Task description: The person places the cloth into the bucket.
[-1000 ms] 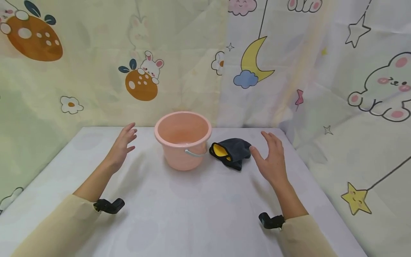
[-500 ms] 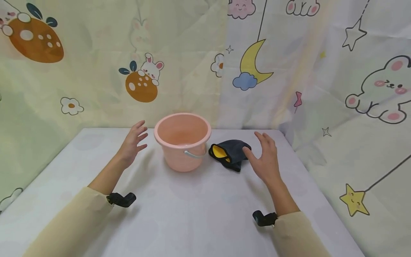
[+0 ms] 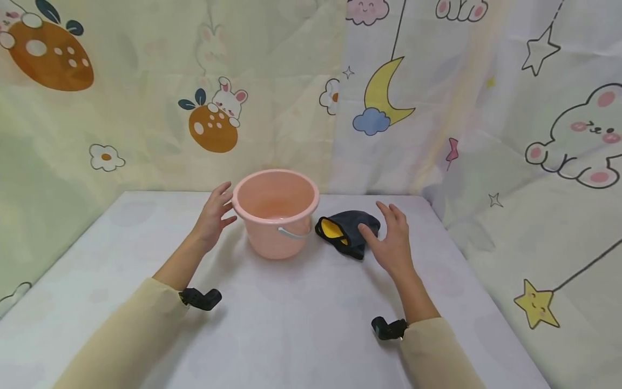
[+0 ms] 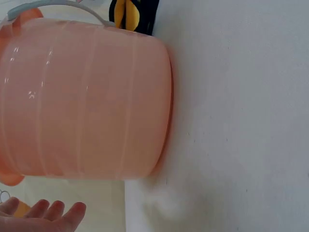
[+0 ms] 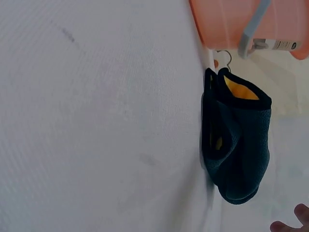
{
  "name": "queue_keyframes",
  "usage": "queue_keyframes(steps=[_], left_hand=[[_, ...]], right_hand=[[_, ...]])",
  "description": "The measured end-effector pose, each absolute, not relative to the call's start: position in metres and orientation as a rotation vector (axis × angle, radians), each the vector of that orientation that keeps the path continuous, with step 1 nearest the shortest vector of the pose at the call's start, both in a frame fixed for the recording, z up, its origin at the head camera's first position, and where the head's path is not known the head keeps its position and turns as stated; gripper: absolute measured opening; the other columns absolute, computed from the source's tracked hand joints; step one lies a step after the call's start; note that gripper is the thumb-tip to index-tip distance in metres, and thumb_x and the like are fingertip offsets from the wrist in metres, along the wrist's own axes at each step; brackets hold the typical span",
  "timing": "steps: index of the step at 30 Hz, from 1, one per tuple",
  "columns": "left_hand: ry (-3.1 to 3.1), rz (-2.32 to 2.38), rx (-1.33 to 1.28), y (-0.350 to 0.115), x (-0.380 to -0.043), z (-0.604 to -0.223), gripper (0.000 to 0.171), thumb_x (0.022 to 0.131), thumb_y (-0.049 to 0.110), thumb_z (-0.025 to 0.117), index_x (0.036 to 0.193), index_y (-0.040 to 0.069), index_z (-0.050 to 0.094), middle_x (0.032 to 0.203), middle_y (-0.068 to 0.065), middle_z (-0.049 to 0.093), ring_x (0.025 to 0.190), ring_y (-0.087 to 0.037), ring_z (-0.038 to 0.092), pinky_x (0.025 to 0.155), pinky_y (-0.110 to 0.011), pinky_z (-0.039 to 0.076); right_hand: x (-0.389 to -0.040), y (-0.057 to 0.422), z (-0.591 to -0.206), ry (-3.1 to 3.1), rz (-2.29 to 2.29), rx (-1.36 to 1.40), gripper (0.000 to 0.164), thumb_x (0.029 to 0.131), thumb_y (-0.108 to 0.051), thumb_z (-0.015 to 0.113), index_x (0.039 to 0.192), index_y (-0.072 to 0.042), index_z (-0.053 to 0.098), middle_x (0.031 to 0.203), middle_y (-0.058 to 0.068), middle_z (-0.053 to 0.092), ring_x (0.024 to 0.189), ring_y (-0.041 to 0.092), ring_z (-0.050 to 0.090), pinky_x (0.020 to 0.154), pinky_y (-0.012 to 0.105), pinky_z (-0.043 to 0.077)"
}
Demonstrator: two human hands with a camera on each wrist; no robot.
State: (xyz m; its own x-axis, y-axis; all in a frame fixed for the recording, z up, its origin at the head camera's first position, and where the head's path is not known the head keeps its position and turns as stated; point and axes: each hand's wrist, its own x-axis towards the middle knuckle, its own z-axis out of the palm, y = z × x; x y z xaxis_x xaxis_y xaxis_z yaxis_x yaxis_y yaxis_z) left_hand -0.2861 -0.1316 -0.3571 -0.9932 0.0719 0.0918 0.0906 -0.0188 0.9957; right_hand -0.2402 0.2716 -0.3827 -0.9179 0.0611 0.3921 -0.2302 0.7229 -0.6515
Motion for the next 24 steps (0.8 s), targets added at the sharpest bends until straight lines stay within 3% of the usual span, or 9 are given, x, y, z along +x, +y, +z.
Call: queue_keyframes(steps=[6,12,17,24], left_hand=[[-2.144,-2.246,-0.148,-0.129,-0.290,-0.360,0.071,0.100,0.039,0.043,0.165,0.017,0.022,0.171,-0.010,0.020,0.154,-0.038,0.029,0.121,-0.064,0.027],[-2.091,-2.299,-0.152,-0.126,-0.290,-0.362,0.070,0.100,0.030,0.044,0.165,0.017,0.022,0.164,-0.018,0.032,0.151,-0.038,0.035,0.118,-0.063,0.032],[-2.063,-2.316,-0.163,-0.120,-0.290,-0.364,0.066,0.100,0.026,0.044,0.163,0.016,0.026,0.158,-0.019,0.037,0.139,-0.033,0.043,0.109,-0.052,0.043],[-2.069,-2.293,-0.166,-0.114,-0.289,-0.366,0.066,0.100,0.019,0.048,0.162,0.016,0.028,0.158,-0.017,0.041,0.134,-0.032,0.045,0.107,-0.051,0.043]], right_hand=[[-0.243,0.265,-0.383,-2.566,1.064,0.136,0.074,0.099,-0.040,0.068,0.161,-0.014,0.036,0.167,0.024,0.020,0.153,0.049,0.022,0.117,0.074,0.024],[-0.244,0.260,-0.383,-2.679,1.044,0.142,0.073,0.100,-0.043,0.066,0.160,-0.014,0.037,0.168,0.025,0.019,0.152,0.052,0.024,0.117,0.074,0.024],[-0.249,0.255,-0.385,-2.781,1.010,0.171,0.074,0.100,-0.044,0.065,0.161,-0.013,0.036,0.168,0.028,0.016,0.152,0.053,0.022,0.117,0.074,0.024],[-0.256,0.248,-0.392,-2.880,0.939,0.175,0.075,0.098,-0.039,0.069,0.159,-0.011,0.038,0.166,0.032,0.018,0.151,0.055,0.023,0.117,0.073,0.026]])
